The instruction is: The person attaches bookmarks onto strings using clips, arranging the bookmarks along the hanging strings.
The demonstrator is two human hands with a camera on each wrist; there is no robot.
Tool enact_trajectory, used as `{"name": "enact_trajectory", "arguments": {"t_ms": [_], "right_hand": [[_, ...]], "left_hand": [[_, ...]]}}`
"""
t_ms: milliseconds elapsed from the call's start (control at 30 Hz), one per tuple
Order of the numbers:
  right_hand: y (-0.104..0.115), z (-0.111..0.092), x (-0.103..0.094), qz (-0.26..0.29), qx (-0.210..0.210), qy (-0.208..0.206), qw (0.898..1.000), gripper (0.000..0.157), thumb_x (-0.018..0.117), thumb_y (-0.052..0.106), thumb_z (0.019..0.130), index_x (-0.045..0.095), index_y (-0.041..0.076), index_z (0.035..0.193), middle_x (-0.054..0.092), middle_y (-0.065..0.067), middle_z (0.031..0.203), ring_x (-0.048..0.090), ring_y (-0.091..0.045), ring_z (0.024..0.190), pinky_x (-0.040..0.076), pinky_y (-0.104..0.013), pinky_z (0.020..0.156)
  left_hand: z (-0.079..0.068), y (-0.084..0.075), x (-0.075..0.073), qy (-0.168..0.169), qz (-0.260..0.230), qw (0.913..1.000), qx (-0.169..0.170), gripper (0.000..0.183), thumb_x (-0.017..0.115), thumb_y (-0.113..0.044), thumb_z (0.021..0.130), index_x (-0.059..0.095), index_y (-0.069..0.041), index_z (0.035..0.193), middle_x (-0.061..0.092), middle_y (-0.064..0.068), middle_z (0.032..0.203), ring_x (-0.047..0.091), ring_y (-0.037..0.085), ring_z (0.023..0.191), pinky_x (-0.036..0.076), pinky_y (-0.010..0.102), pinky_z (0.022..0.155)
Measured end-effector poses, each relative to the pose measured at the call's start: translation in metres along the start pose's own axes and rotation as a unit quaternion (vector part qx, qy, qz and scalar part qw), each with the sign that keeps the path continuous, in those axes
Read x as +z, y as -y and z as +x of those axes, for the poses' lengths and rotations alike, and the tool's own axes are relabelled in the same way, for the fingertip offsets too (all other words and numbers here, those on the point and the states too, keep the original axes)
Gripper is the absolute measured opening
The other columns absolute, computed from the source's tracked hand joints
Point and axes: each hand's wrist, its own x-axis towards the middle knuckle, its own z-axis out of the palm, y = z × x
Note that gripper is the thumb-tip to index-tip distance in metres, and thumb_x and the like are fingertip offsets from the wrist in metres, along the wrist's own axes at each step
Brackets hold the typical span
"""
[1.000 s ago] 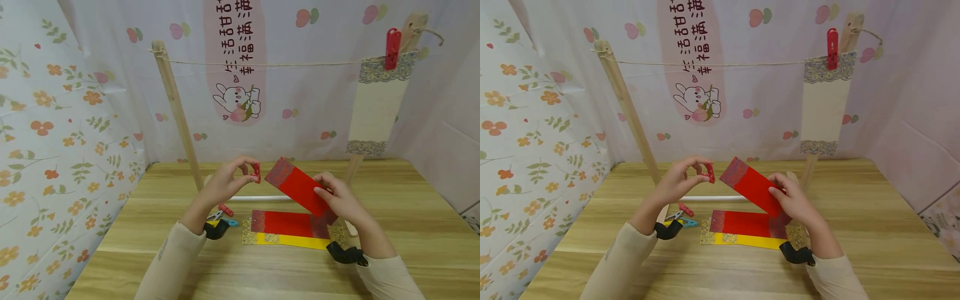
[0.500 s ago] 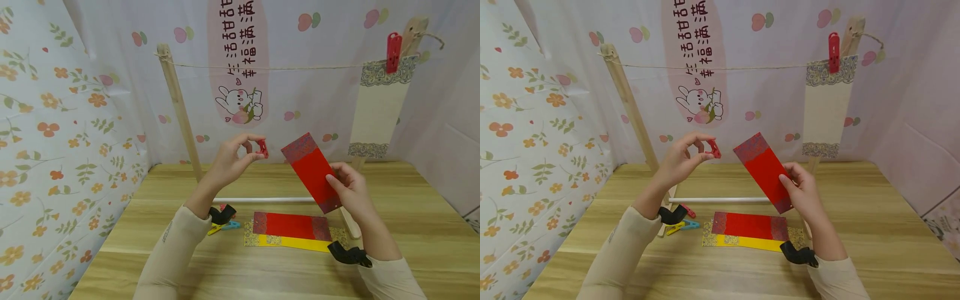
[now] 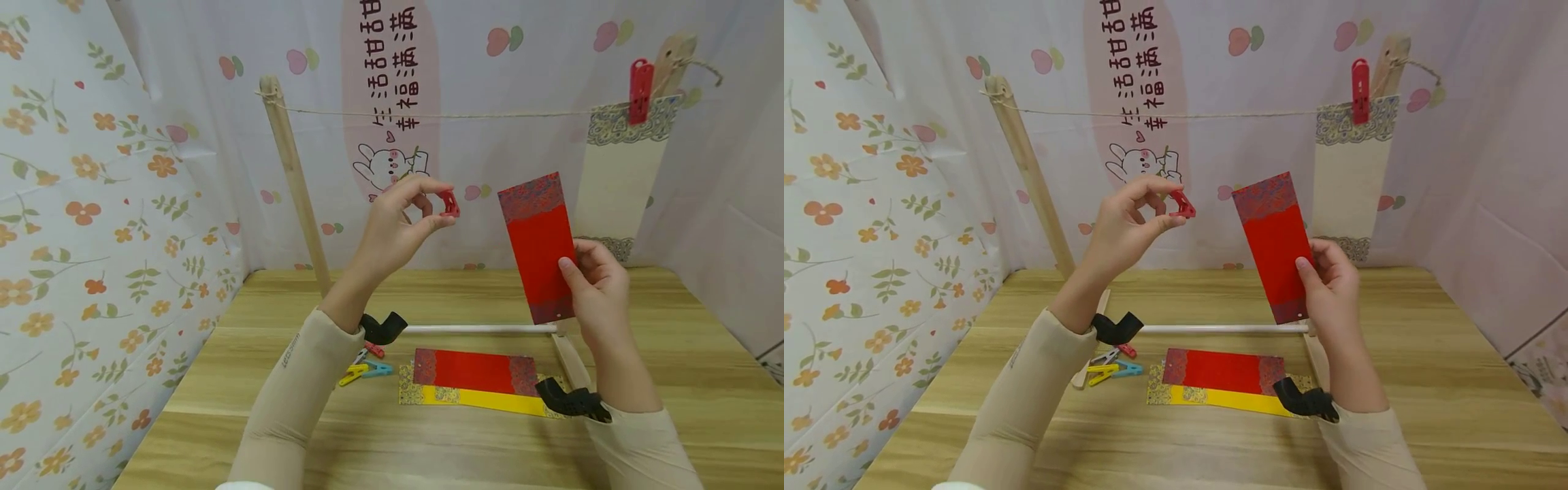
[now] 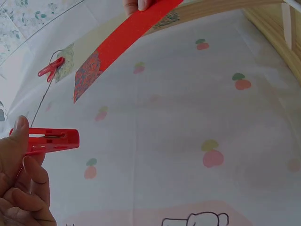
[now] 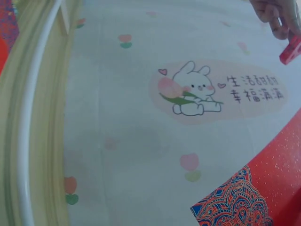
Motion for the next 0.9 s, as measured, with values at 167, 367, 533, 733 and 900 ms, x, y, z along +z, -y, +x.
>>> {"name": "enact_trajectory", "arguments": {"t_ms": [167, 367, 533, 733, 900], "right_hand": [[0.005, 0.003, 0.007, 0.027, 0.010, -0.062, 0.998, 0.013, 0.065, 0.000, 0.092, 0.067, 0.006, 0.103, 0.071, 0.002, 0.092, 0.063, -0.012, 0.084, 0.055, -0.017, 0.068], [0.011, 0.011, 0.014, 0.061, -0.022, -0.084, 0.994, 0.016, 0.061, -0.007, 0.092, 0.068, 0.004, 0.103, 0.070, -0.003, 0.094, 0.062, -0.017, 0.087, 0.055, -0.019, 0.069], [0.016, 0.017, 0.018, 0.060, -0.038, -0.090, 0.993, 0.019, 0.059, -0.007, 0.094, 0.067, 0.005, 0.105, 0.069, -0.004, 0.096, 0.061, -0.018, 0.091, 0.055, -0.019, 0.072], [0.021, 0.024, 0.022, 0.054, -0.049, -0.111, 0.991, 0.018, 0.059, -0.006, 0.094, 0.068, 0.004, 0.106, 0.069, -0.003, 0.097, 0.063, -0.017, 0.090, 0.055, -0.019, 0.071], [0.025, 0.027, 0.024, 0.050, -0.038, -0.125, 0.990, 0.019, 0.060, -0.004, 0.094, 0.068, 0.004, 0.109, 0.069, -0.003, 0.098, 0.063, -0.016, 0.090, 0.057, -0.018, 0.071]], "left_hand": [[0.015, -0.009, 0.006, 0.008, -0.009, 0.9999, -0.001, 0.033, 0.079, -0.007, 0.084, 0.070, -0.003, 0.115, 0.069, 0.007, 0.105, 0.052, 0.010, 0.076, 0.027, 0.024, 0.050], [0.037, -0.022, 0.010, 0.021, -0.007, 0.9997, 0.012, 0.035, 0.078, -0.009, 0.085, 0.069, -0.003, 0.119, 0.068, 0.006, 0.105, 0.056, 0.008, 0.077, 0.036, 0.023, 0.056], [0.051, -0.033, 0.017, 0.045, -0.081, 0.9957, 0.001, 0.035, 0.072, -0.002, 0.088, 0.065, 0.001, 0.122, 0.065, 0.010, 0.112, 0.063, 0.012, 0.064, 0.040, 0.024, 0.054], [0.061, -0.052, 0.025, 0.052, -0.115, 0.9913, -0.037, 0.034, 0.069, 0.002, 0.089, 0.063, 0.003, 0.123, 0.062, 0.010, 0.115, 0.064, 0.018, 0.059, 0.029, 0.023, 0.050], [0.068, -0.064, 0.027, 0.036, -0.110, 0.9924, -0.044, 0.033, 0.070, 0.003, 0.089, 0.063, 0.005, 0.121, 0.062, 0.012, 0.113, 0.064, 0.019, 0.059, 0.028, 0.022, 0.049]]}}
